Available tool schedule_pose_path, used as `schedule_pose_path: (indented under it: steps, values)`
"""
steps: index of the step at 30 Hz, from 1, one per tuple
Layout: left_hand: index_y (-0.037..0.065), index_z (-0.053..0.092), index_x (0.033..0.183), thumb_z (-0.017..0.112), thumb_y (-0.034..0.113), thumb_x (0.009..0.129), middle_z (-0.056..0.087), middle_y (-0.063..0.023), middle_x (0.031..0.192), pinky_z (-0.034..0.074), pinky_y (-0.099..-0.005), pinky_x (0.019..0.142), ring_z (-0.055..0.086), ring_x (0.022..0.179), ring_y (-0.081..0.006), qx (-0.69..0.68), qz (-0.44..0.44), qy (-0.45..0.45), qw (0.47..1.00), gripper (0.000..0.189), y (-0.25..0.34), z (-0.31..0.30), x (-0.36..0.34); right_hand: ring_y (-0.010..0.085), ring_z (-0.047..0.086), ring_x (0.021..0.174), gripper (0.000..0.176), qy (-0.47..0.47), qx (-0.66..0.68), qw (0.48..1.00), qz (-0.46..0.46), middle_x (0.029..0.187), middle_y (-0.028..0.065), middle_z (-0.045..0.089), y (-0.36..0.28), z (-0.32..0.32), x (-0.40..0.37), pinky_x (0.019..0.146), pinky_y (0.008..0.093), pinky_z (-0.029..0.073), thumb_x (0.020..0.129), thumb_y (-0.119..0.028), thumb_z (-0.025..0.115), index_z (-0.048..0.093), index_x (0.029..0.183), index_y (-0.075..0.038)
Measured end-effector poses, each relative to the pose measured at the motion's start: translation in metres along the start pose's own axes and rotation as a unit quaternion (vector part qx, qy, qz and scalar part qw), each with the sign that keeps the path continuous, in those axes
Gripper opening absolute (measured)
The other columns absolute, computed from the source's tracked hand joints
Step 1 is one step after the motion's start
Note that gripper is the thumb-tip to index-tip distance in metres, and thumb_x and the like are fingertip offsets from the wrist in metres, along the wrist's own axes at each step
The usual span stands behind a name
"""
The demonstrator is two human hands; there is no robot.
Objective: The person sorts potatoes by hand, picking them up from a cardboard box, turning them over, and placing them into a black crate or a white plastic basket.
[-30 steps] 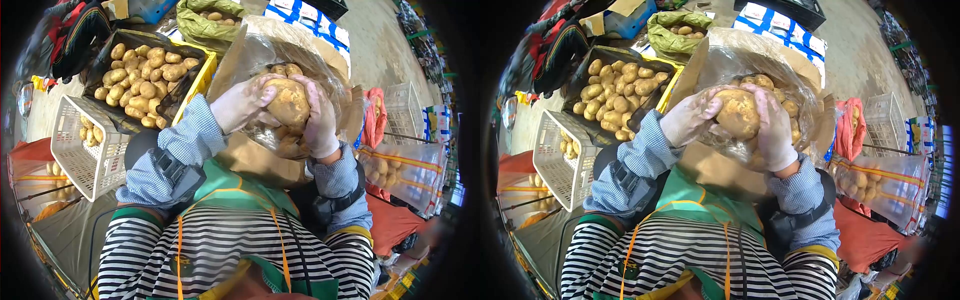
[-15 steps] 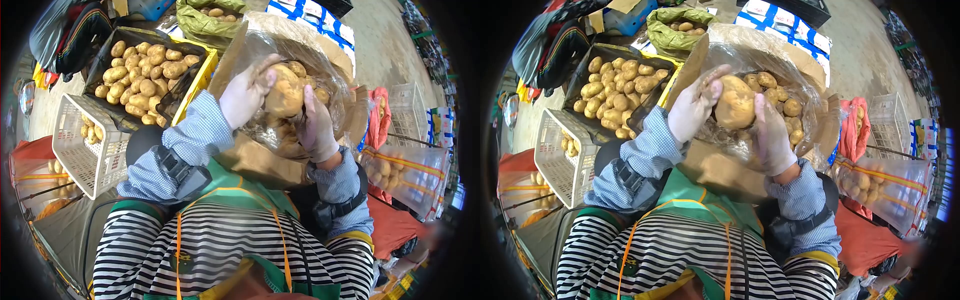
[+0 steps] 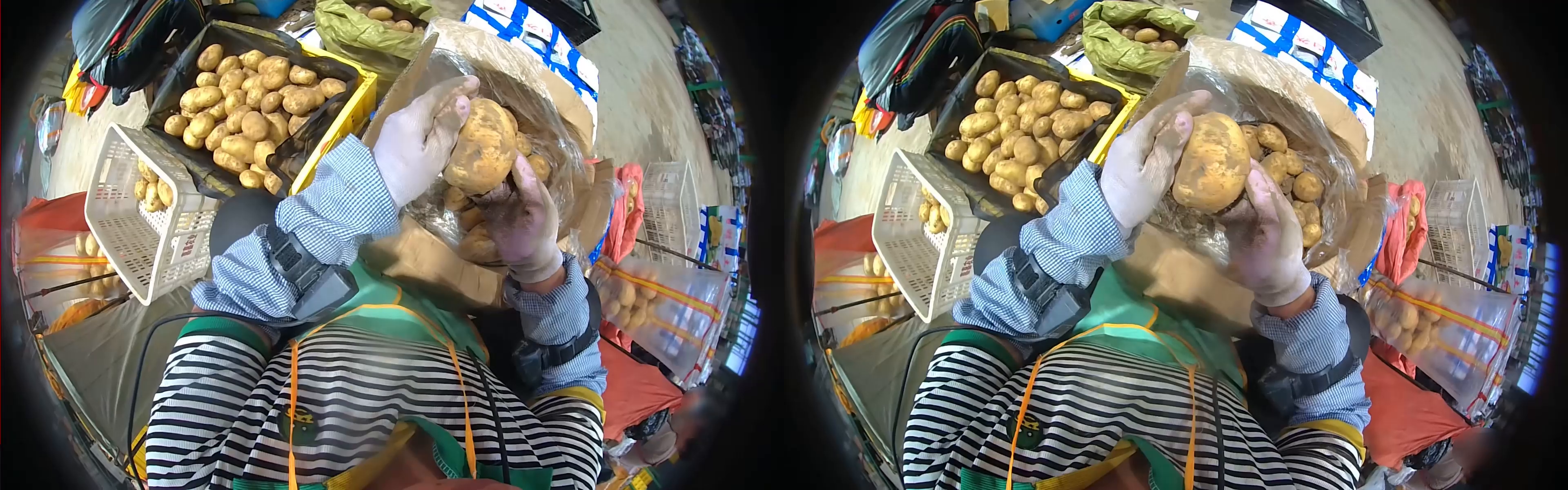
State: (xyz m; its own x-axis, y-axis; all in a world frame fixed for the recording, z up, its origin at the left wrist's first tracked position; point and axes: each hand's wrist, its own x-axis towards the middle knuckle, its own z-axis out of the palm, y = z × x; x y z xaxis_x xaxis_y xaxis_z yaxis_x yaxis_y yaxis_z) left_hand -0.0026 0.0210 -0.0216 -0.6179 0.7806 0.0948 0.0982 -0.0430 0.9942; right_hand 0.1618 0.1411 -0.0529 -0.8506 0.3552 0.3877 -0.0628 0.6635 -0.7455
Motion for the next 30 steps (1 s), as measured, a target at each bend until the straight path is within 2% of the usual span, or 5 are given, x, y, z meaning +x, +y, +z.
schedule_pose_path:
  steps: [10,15,20,25,30]
  values:
    - [-0.003,0.053,0.131,0.043,0.023,0.104,0.060,-0.0138,0.128,0.045,-0.0294,0.101,0.056,0.118,-0.0185,-0.001,0.046,0.009,0.999,0.038,0.000,0.002,-0.001,0.0393,0.061,0.110,0.063,0.009,0.096,0.991,0.094,0.129,0.0293,0.054,0.022,0.006,-0.010,0.094,0.0455,0.050,0.079,0.005,0.068,0.040,0.136,0.006]
    - [-0.005,0.050,0.133,0.044,0.010,0.100,0.057,-0.0144,0.132,0.043,-0.0295,0.104,0.054,0.123,-0.0191,-0.127,0.039,0.014,0.991,0.037,-0.007,0.005,0.001,0.0417,0.060,0.109,0.061,0.123,0.675,0.641,0.344,0.127,0.0269,0.055,-0.037,-0.003,0.024,0.097,0.0472,0.047,0.083,-0.005,0.068,0.041,0.137,0.005]
    - [-0.006,0.039,0.141,0.054,-0.001,0.090,0.048,-0.0155,0.142,0.037,-0.0317,0.110,0.045,0.132,-0.0186,-0.203,-0.041,-0.126,0.970,0.053,0.011,-0.001,-0.001,0.0452,0.059,0.110,0.061,0.048,0.065,0.994,0.067,0.127,0.0275,0.054,0.013,-0.016,0.000,0.096,0.0481,0.048,0.082,-0.003,0.068,0.043,0.137,0.003]
    - [-0.004,0.030,0.146,0.059,-0.003,0.088,0.041,-0.0162,0.148,0.033,-0.0323,0.114,0.038,0.137,-0.0192,-0.181,0.006,-0.144,0.973,0.064,-0.006,0.005,-0.003,0.0458,0.059,0.112,0.061,-0.008,-0.104,0.991,-0.086,0.126,0.0276,0.055,0.008,-0.021,0.006,0.092,0.0484,0.050,0.081,-0.002,0.069,0.046,0.138,-0.008]
    - [-0.004,0.026,0.148,0.054,-0.005,0.089,0.038,-0.0166,0.150,0.030,-0.0319,0.115,0.035,0.140,-0.0193,-0.140,0.025,-0.153,0.978,0.065,-0.005,0.003,-0.004,0.0243,0.060,0.112,0.050,0.025,0.244,0.955,0.168,0.127,0.0172,0.057,-0.013,-0.012,0.018,0.095,0.0346,0.048,0.092,-0.019,0.062,0.046,0.136,0.000]
